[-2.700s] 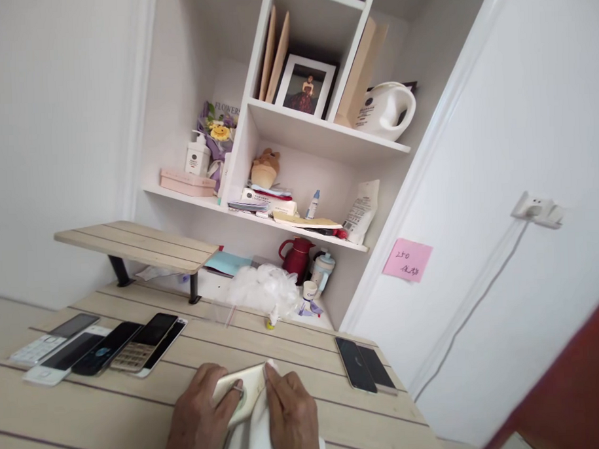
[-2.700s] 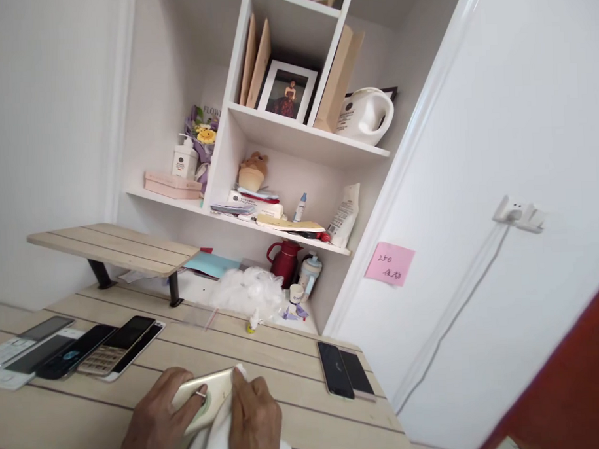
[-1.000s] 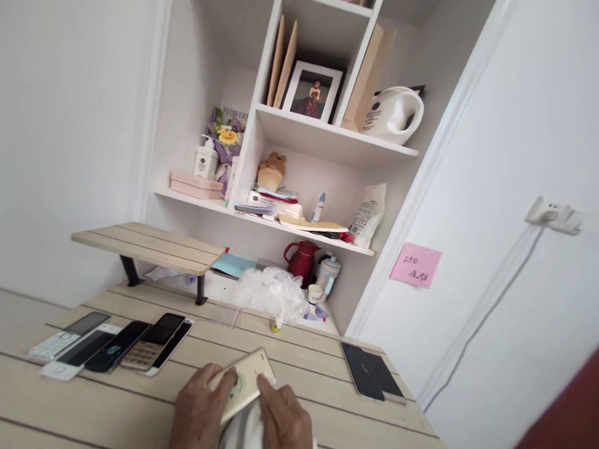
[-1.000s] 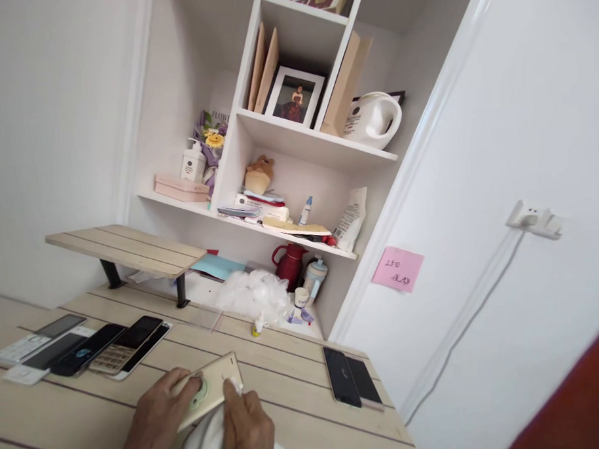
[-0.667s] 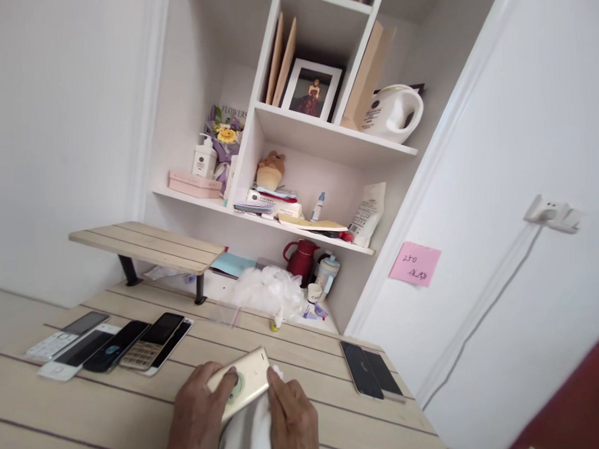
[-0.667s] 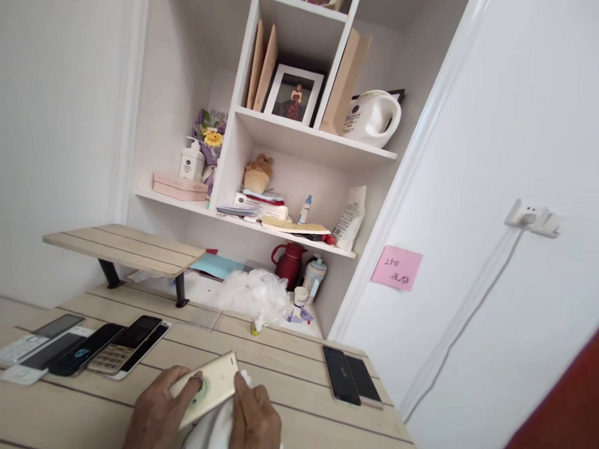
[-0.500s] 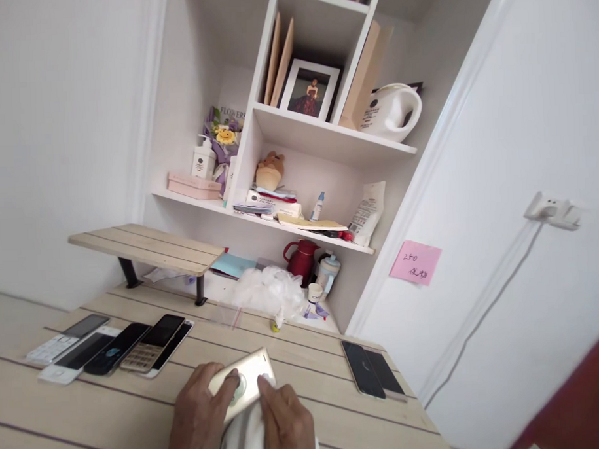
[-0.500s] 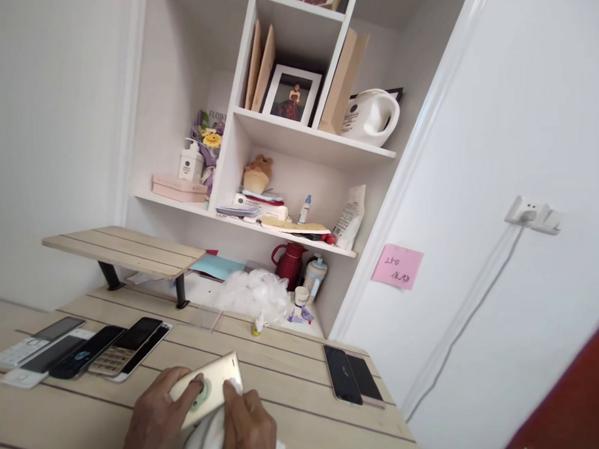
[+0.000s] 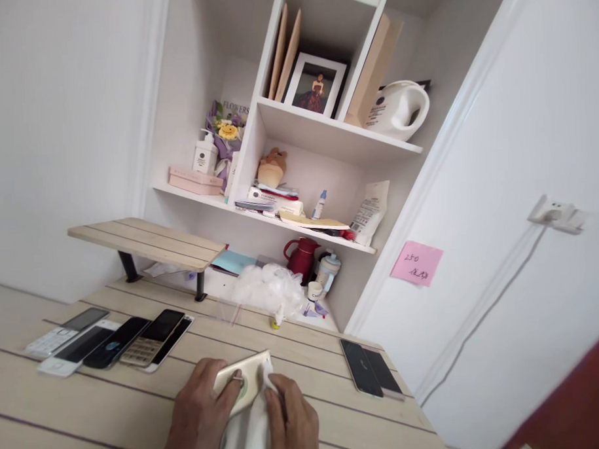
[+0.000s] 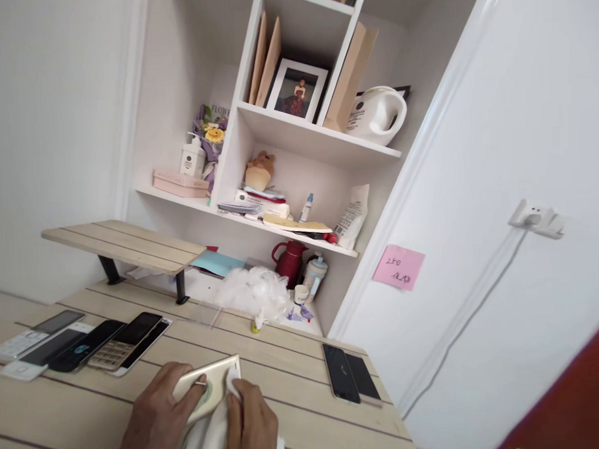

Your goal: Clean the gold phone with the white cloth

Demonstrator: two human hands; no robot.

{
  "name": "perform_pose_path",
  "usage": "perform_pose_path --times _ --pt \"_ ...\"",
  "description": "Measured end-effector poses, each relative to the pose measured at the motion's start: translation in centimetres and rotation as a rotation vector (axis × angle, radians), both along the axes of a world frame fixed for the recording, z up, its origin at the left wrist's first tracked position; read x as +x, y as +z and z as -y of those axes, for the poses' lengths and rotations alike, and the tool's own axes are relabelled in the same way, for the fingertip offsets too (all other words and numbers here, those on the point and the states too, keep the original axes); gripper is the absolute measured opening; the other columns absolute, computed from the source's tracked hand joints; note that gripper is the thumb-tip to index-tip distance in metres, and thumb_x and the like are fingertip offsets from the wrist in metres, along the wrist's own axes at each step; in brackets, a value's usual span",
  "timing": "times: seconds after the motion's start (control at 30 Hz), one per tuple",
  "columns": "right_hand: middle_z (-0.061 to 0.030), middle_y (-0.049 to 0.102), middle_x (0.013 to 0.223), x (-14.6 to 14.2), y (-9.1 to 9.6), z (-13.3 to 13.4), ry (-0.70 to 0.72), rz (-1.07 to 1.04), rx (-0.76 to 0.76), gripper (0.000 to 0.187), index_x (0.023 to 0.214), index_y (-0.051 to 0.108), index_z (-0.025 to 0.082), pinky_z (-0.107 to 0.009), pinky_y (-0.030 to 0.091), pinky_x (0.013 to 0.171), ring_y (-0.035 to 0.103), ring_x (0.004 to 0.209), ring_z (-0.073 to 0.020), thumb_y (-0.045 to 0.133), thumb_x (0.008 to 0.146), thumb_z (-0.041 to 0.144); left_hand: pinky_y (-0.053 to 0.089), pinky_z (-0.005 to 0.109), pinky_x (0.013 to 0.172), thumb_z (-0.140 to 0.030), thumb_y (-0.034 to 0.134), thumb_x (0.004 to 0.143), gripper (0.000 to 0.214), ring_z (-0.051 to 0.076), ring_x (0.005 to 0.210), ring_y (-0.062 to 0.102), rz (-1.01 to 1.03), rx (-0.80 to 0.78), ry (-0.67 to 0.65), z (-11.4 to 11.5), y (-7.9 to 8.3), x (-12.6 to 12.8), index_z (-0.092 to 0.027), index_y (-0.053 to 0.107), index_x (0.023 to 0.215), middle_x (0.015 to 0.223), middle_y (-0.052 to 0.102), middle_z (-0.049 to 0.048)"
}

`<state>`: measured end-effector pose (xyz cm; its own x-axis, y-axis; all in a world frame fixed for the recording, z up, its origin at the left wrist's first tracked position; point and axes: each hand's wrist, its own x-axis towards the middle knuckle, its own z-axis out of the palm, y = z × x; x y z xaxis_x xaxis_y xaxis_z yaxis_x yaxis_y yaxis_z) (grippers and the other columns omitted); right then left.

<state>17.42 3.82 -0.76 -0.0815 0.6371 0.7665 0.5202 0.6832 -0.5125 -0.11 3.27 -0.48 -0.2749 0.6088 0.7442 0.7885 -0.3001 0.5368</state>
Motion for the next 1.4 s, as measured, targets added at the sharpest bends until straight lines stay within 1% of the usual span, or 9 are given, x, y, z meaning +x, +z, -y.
perform_pose_path --times 0.13,0.33,0.5,0.67,0.73,0.93,1.07,1.23,1.4 --pt "-0.0034 0.064 0.079 0.2 0.5 -0.2 0.103 0.097 0.052 0.026 0.102 0.068 0.025 -0.026 0.052 0.061 0.067 0.066 -0.0164 0.043 0.104 0.025 0.054 0.027 0.063 -0.029 0.059 0.089 0.005 0.017 0.069 0.069 -0.077 0.050 -0.070 0.2 -0.5 0.7 -0.026 0.059 0.092 0.080 0.066 -0.0007" --pt "-0.0029 0.060 0.076 1.3 1.0 -1.1 -0.038 0.092 0.118 0.023 0.101 0.069 0.024 -0.026 0.051 0.058 0.065 0.065 -0.0166 0.046 0.102 0.023 0.055 0.026 0.064 -0.024 0.063 0.084 0.011 0.018 0.071 0.071 -0.110 0.035 -0.130 0.8 -0.7 1.6 -0.028 0.059 0.093 0.083 0.067 -0.0014" --pt "-0.0028 0.059 0.078 0.6 0.5 -0.7 0.056 0.128 0.070 0.026 0.101 0.071 0.024 -0.024 0.050 0.057 0.063 0.061 -0.0147 0.045 0.102 0.023 0.055 0.024 0.064 -0.019 0.062 0.082 0.016 0.017 0.071 0.071 -0.115 0.031 -0.150 0.9 -0.4 1.3 -0.028 0.060 0.095 0.083 0.068 -0.0015" --pt "-0.0018 0.059 0.076 1.3 1.2 -1.3 -0.010 -0.010 0.013 0.022 0.095 0.070 0.023 -0.027 0.051 0.065 0.063 0.069 -0.0169 0.049 0.102 0.025 0.055 0.026 0.061 -0.025 0.061 0.085 0.007 0.017 0.068 0.070 -0.126 0.060 -0.091 0.9 -0.3 1.2 -0.028 0.059 0.091 0.081 0.067 -0.0015" --pt "-0.0014 0.059 0.076 1.6 1.3 -1.6 0.023 -0.005 0.009 0.021 0.097 0.071 0.024 -0.026 0.052 0.063 0.062 0.068 -0.0165 0.051 0.101 0.025 0.055 0.026 0.061 -0.024 0.060 0.085 0.007 0.017 0.068 0.070 -0.129 0.054 -0.108 0.9 -0.3 1.2 -0.028 0.059 0.091 0.080 0.067 -0.0021" --pt "-0.0062 0.065 0.094 1.7 1.3 -1.8 -0.001 -0.090 -0.035 0.017 0.099 0.076 0.025 -0.029 0.055 0.070 0.065 0.082 -0.0196 0.059 0.096 0.028 0.055 0.026 0.063 -0.026 0.061 0.086 0.008 0.017 0.069 0.070 -0.108 0.051 -0.124 0.8 -0.4 1.1 -0.027 0.060 0.094 0.083 0.067 -0.0013" --pt "-0.0069 0.064 0.097 1.6 1.6 -1.6 0.055 -0.016 -0.013 0.021 0.099 0.077 0.026 -0.028 0.054 0.067 0.065 0.080 -0.0188 0.056 0.097 0.027 0.055 0.026 0.064 -0.024 0.061 0.085 0.008 0.017 0.070 0.070 -0.107 0.042 -0.158 0.7 -0.6 1.3 -0.028 0.060 0.093 0.082 0.067 -0.0017" --pt "-0.0061 0.062 0.095 1.8 1.7 -1.6 0.039 -0.092 -0.103 0.023 0.096 0.074 0.023 -0.031 0.054 0.075 0.064 0.085 -0.0197 0.053 0.100 0.030 0.054 0.027 0.064 -0.026 0.060 0.087 0.006 0.017 0.071 0.069 -0.124 0.058 -0.135 0.8 -0.7 1.4 -0.028 0.059 0.093 0.083 0.067 -0.0013" --pt "-0.0059 0.062 0.098 1.8 1.4 -1.7 0.092 -0.049 -0.105 0.022 0.095 0.075 0.024 -0.028 0.053 0.069 0.064 0.079 -0.0174 0.053 0.099 0.029 0.054 0.026 0.062 -0.023 0.061 0.085 0.009 0.016 0.068 0.069 -0.147 0.045 -0.149 0.9 -0.4 1.4 -0.028 0.059 0.093 0.081 0.066 -0.0026"
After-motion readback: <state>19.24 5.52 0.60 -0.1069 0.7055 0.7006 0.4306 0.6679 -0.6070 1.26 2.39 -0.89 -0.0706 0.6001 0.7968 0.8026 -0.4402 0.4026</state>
